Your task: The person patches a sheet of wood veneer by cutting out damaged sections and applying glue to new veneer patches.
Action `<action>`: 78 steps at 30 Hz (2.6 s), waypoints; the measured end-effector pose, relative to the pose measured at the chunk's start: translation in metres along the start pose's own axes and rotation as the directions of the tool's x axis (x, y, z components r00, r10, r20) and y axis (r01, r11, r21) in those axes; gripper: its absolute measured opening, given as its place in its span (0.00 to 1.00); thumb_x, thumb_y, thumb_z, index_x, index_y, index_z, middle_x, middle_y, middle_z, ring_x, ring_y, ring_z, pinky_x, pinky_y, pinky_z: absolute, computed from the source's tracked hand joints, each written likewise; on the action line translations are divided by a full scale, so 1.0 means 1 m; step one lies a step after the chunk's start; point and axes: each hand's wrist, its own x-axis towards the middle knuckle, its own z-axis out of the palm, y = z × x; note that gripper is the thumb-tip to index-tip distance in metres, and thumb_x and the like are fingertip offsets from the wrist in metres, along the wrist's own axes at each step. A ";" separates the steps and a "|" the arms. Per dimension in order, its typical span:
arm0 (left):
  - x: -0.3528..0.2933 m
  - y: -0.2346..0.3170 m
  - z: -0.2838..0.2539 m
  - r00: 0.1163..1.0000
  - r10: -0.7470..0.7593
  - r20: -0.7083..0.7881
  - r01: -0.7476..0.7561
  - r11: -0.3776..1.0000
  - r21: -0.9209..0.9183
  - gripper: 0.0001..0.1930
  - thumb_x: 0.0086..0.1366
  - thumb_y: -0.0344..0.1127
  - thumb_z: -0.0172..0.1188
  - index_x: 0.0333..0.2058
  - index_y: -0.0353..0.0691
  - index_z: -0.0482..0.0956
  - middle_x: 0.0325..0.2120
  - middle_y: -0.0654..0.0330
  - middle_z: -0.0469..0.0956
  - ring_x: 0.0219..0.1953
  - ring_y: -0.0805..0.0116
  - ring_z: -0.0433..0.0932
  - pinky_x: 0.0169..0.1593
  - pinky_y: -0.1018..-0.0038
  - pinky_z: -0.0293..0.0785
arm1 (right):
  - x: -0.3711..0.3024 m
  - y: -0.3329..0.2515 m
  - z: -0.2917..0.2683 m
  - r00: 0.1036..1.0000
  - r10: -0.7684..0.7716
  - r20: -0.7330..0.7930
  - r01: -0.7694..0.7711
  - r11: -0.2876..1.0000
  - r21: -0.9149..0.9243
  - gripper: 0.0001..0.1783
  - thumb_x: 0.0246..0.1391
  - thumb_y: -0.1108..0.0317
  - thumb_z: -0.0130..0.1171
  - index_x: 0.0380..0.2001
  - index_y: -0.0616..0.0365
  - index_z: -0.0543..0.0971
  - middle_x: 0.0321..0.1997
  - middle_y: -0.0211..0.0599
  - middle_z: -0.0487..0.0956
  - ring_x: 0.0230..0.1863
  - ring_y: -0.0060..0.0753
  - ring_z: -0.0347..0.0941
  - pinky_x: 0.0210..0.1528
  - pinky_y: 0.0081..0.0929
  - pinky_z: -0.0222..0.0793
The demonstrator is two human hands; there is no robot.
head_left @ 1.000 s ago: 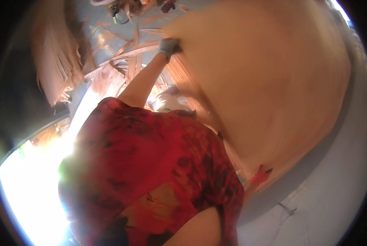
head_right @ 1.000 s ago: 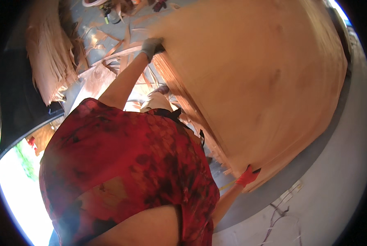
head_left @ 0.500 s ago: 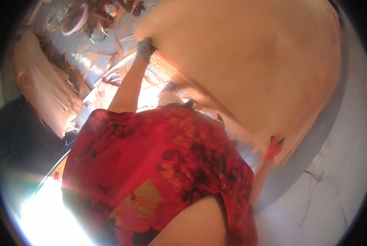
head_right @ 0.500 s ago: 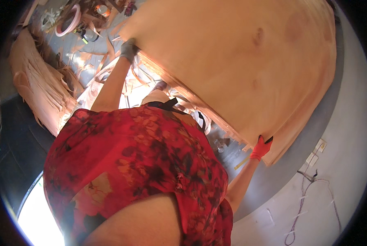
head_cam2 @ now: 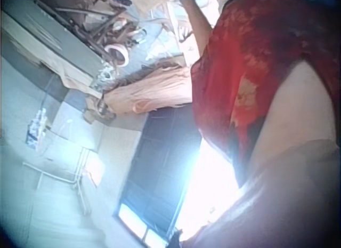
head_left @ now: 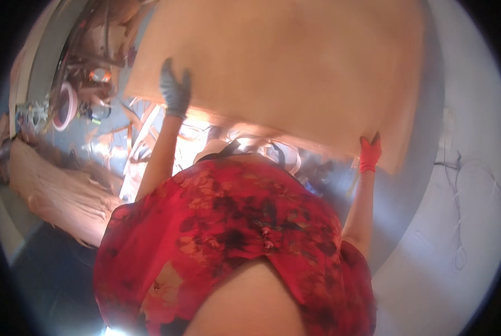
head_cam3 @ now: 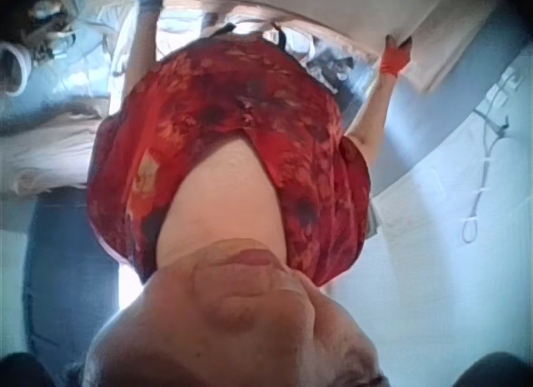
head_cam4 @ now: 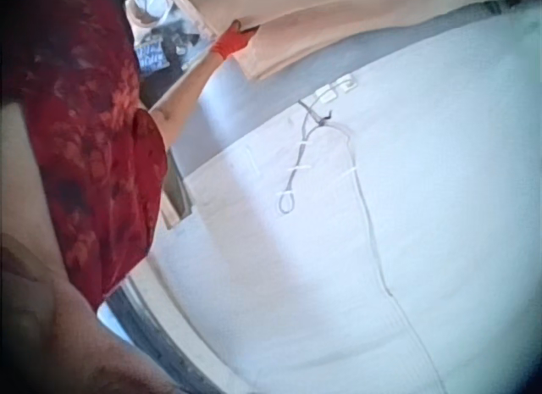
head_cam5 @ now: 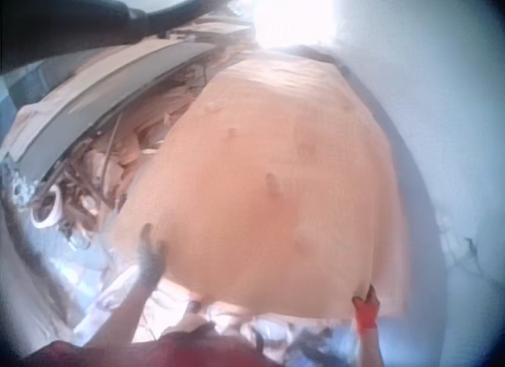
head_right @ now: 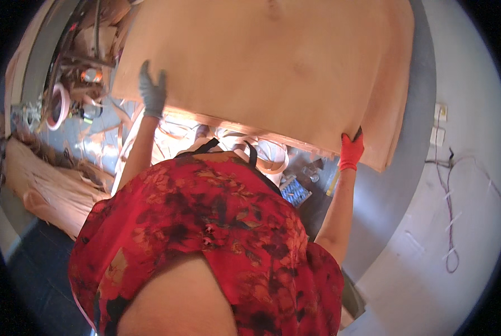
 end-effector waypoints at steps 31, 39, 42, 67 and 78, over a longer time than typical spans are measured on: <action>-0.017 0.081 0.071 0.837 -0.090 0.540 -0.154 0.908 0.390 0.40 0.70 0.55 0.48 0.74 0.43 0.47 0.74 0.46 0.41 0.76 0.43 0.36 0.73 0.44 0.27 | -0.143 0.119 -0.076 0.834 0.518 -0.187 -0.358 0.768 0.531 0.10 0.54 0.65 0.69 0.30 0.60 0.81 0.19 0.24 0.74 0.16 0.15 0.64 0.17 0.19 0.58; -0.022 0.079 0.062 0.858 -0.020 0.512 -0.182 0.922 0.342 0.39 0.71 0.51 0.50 0.74 0.45 0.47 0.74 0.46 0.42 0.75 0.40 0.38 0.73 0.44 0.29 | -0.138 0.143 -0.114 0.798 0.405 -0.447 -0.318 0.912 0.259 0.14 0.53 0.60 0.71 0.30 0.61 0.82 0.20 0.30 0.77 0.17 0.21 0.67 0.21 0.28 0.64; -0.016 0.085 0.062 0.840 -0.058 0.539 -0.163 0.921 0.353 0.39 0.71 0.51 0.50 0.74 0.44 0.47 0.74 0.45 0.42 0.75 0.40 0.38 0.73 0.45 0.29 | -0.115 0.152 -0.148 0.757 0.486 -0.437 -0.454 0.872 0.183 0.15 0.53 0.58 0.70 0.30 0.59 0.82 0.19 0.33 0.78 0.18 0.25 0.68 0.23 0.33 0.66; -0.013 0.092 0.067 0.810 -0.117 0.574 -0.142 0.912 0.386 0.40 0.71 0.54 0.48 0.74 0.43 0.45 0.74 0.44 0.40 0.76 0.40 0.34 0.73 0.44 0.27 | -0.014 0.198 -0.267 0.730 0.310 -0.610 -0.515 0.836 -0.191 0.20 0.52 0.48 0.66 0.36 0.54 0.82 0.32 0.40 0.84 0.32 0.49 0.78 0.37 0.46 0.71; -0.011 0.104 0.068 0.792 -0.117 0.600 -0.105 0.941 0.323 0.41 0.70 0.60 0.44 0.73 0.42 0.47 0.74 0.42 0.41 0.76 0.41 0.35 0.73 0.42 0.28 | -0.023 0.070 -0.217 0.890 0.278 -0.361 -0.274 0.960 0.064 0.23 0.60 0.46 0.62 0.29 0.57 0.80 0.20 0.31 0.75 0.21 0.28 0.66 0.25 0.32 0.66</action>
